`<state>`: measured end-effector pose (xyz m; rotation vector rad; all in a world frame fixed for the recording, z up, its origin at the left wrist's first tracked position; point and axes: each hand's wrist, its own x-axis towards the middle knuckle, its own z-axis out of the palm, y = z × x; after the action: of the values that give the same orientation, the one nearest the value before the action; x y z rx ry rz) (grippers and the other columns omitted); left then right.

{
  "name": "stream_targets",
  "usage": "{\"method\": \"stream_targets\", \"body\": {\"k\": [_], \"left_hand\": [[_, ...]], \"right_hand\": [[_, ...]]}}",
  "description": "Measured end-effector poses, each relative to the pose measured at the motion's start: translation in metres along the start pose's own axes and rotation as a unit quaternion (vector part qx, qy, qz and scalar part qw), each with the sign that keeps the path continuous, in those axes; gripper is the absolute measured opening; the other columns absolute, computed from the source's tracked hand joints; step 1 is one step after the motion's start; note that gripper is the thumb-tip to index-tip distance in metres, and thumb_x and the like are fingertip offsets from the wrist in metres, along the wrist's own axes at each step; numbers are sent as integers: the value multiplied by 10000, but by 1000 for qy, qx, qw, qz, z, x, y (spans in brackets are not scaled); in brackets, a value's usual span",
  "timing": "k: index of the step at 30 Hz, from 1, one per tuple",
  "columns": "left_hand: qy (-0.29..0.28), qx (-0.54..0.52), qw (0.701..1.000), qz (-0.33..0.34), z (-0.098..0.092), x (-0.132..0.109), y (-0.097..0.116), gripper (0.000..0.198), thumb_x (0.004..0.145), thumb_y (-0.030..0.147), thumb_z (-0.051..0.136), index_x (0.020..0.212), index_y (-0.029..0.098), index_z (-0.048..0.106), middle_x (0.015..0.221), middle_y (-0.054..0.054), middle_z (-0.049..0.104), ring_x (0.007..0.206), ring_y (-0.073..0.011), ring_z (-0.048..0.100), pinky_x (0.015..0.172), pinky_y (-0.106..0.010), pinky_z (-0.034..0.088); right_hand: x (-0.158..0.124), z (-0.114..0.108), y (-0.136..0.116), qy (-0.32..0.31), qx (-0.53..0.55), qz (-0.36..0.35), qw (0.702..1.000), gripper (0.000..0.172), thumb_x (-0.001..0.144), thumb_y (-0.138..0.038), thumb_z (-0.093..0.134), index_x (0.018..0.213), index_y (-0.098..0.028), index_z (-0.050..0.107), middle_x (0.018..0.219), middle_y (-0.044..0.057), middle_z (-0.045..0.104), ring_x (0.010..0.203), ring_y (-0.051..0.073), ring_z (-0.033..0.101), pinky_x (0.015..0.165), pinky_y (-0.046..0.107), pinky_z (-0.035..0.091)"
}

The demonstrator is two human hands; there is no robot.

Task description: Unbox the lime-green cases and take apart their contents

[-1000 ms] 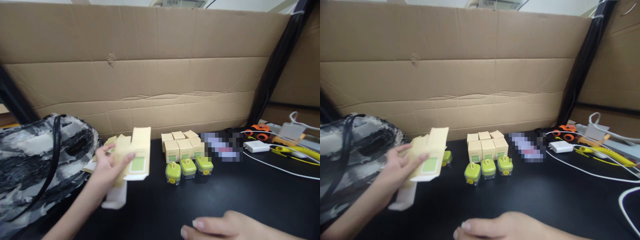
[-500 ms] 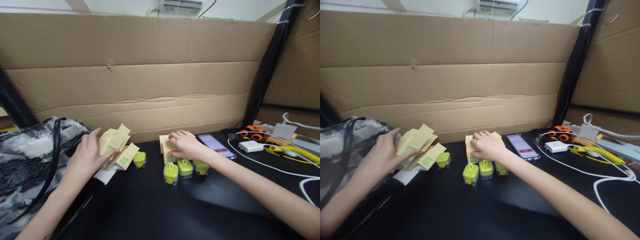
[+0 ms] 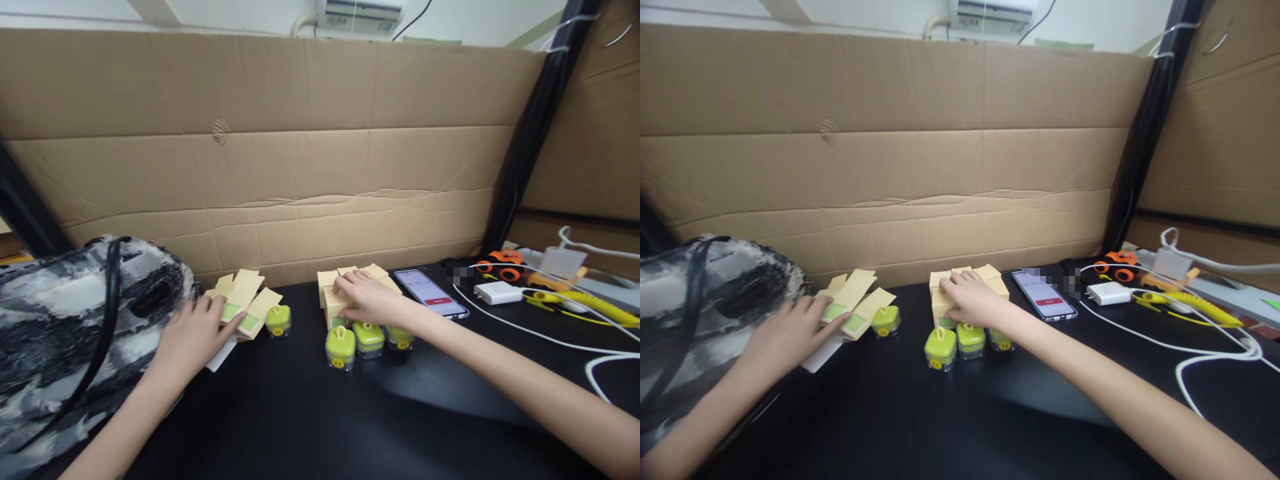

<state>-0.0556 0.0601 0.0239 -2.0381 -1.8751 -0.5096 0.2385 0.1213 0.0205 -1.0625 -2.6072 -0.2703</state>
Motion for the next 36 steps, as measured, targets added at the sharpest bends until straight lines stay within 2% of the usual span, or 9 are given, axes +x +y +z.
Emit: {"method": "stream_targets", "body": {"k": [4,7,11,15,18,23,29,33,36], "left_hand": [[35,85,996,1,-7,1,2,629,886,508,326,1197,-18,474,1085,-290,491,1044,-466,465,860,-535,400],[88,98,991,3,-13,1,8,655,901,518,312,1305,7,378,1182,-270,444,1113,-454,431,918,-524,383],[148,-34,985,86,-18,-15,30,659,885,460,447,1384,55,302,1271,-242,422,1214,-429,373,1022,-525,301],[18,-274,943,187,-15,-48,62,784,788,384,644,1423,364,186,1416,-51,404,1271,-320,403,1053,-403,347],[-67,-348,910,213,-4,-68,78,860,752,296,694,1409,469,168,1332,-12,515,1148,-293,536,881,-319,487],[-87,-402,893,183,15,-75,87,842,739,226,695,1399,465,231,1140,-29,614,949,-275,593,777,-339,495],[-94,-385,895,204,16,-77,87,903,743,176,688,1418,459,160,1071,-42,615,902,-279,572,776,-368,474],[-85,-368,909,177,13,-79,89,802,776,261,660,1422,418,211,1155,-50,603,1000,-298,574,822,-371,484],[-123,-361,917,118,8,-75,90,667,780,334,650,1364,371,329,1257,-45,563,1078,-286,575,876,-351,494]], "right_hand": [[0,-10,-4,46,66,5,997,408,705,-241,742,1030,-150,514,1014,83,569,986,252,534,848,403,448],[-4,-25,-13,90,114,9,989,453,733,-167,700,1112,-158,451,1096,105,513,968,230,541,828,378,469],[-23,-40,-36,125,192,-14,973,592,782,-174,668,1288,-199,361,1153,86,437,1046,202,517,921,354,453],[-54,-38,-68,90,351,-36,931,598,748,-176,723,1266,-247,433,1163,48,448,1089,172,510,968,275,441],[-76,-25,-82,65,352,-23,933,617,732,-187,747,1269,-262,452,1187,41,487,1084,164,530,956,252,455],[-93,6,-79,119,253,-10,960,600,720,-223,748,1245,-201,461,1176,89,576,1075,222,572,901,317,507],[-94,17,-79,221,134,-80,963,377,876,-244,555,1227,-138,468,1071,118,648,975,211,636,811,283,541],[-94,14,-78,306,111,-54,944,306,928,-357,502,1144,-141,484,936,117,650,845,206,655,726,280,554],[-96,9,-78,347,187,-57,917,295,897,-467,522,1010,-196,490,777,55,611,677,173,627,594,252,545]]}}
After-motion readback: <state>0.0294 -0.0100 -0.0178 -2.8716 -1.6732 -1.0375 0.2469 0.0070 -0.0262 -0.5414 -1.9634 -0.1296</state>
